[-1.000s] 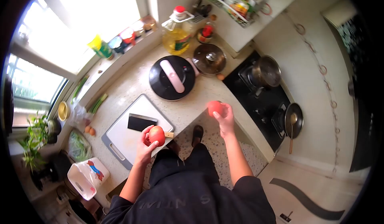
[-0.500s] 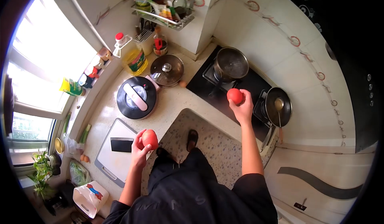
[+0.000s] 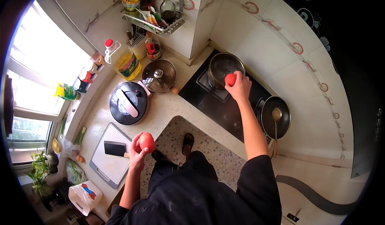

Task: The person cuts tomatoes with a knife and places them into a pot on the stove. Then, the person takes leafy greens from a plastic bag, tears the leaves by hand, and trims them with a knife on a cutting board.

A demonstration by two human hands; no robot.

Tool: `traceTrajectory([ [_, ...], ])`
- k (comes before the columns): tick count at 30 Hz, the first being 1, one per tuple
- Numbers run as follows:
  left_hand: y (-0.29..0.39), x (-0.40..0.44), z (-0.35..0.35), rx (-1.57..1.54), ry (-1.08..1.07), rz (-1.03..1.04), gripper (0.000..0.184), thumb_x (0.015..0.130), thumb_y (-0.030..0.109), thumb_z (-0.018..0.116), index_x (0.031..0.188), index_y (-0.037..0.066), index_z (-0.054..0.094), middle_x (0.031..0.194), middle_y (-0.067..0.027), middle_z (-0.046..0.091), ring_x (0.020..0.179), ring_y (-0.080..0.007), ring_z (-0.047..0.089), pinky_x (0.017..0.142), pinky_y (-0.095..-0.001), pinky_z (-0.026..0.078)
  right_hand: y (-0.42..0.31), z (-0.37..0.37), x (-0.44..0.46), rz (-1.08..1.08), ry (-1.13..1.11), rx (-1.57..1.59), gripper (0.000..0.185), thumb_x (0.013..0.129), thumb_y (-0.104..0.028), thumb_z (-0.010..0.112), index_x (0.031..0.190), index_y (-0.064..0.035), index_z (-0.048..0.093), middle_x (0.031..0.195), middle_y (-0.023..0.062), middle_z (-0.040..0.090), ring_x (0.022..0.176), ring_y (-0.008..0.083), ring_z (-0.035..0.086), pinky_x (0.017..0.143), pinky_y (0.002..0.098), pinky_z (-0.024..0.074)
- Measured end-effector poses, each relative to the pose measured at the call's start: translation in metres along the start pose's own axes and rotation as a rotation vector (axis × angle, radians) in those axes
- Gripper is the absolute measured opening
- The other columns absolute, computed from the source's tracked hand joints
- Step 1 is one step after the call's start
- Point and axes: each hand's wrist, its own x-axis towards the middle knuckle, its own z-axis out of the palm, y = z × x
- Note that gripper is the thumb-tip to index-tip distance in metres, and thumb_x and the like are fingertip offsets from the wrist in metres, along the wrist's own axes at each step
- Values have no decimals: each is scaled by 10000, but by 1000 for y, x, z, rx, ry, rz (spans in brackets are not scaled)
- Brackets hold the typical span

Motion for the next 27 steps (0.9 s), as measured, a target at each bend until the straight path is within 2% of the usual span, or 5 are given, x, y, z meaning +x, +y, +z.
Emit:
traceTrajectory([
  [12, -1, -9, 4, 2, 67, -9, 822, 822, 162, 870, 1510, 31, 440, 1311, -151, 625, 1196, -254, 641, 1025, -410, 547, 5, 26, 11, 31, -161, -46, 506, 734, -371, 837, 1162, -184, 642, 1163, 55, 694, 1162, 309, 564, 940, 510, 384],
  [15, -2, -7, 5, -8, 62, 7, 820, 823, 151, 867, 1511, 30, 439, 1307, -149, 624, 1196, -251, 640, 1022, -406, 547, 4, 24, 3, -83, 5, -11, 390, 796, -321, 776, 1148, -177, 691, 1185, 90, 644, 1146, 311, 544, 956, 503, 368],
  [19, 1, -8, 5, -19, 67, -2, 825, 818, 144, 871, 1511, 28, 438, 1308, -150, 621, 1198, -249, 638, 1023, -404, 546, -18, -70, -12, -179, 743, 1, 243, 939, -242, 618, 1115, -75, 637, 1139, 161, 525, 1077, 322, 482, 968, 483, 359],
  [22, -2, -8, 3, -27, 72, -19, 833, 812, 142, 875, 1512, 31, 436, 1308, -151, 619, 1196, -250, 638, 1022, -403, 547, -11, -116, -33, -227, 986, 180, 322, 1018, -319, 556, 1078, -4, 529, 1132, 169, 463, 1097, 302, 431, 962, 433, 375],
  [27, 3, -2, 8, 13, 33, -38, 842, 807, 154, 884, 1511, 62, 432, 1306, -145, 607, 1187, -256, 638, 1005, -404, 558, -24, -161, -90, -260, 1052, 226, 273, 991, -305, 539, 992, -38, 477, 1096, 154, 429, 1016, 272, 439, 919, 403, 369],
])
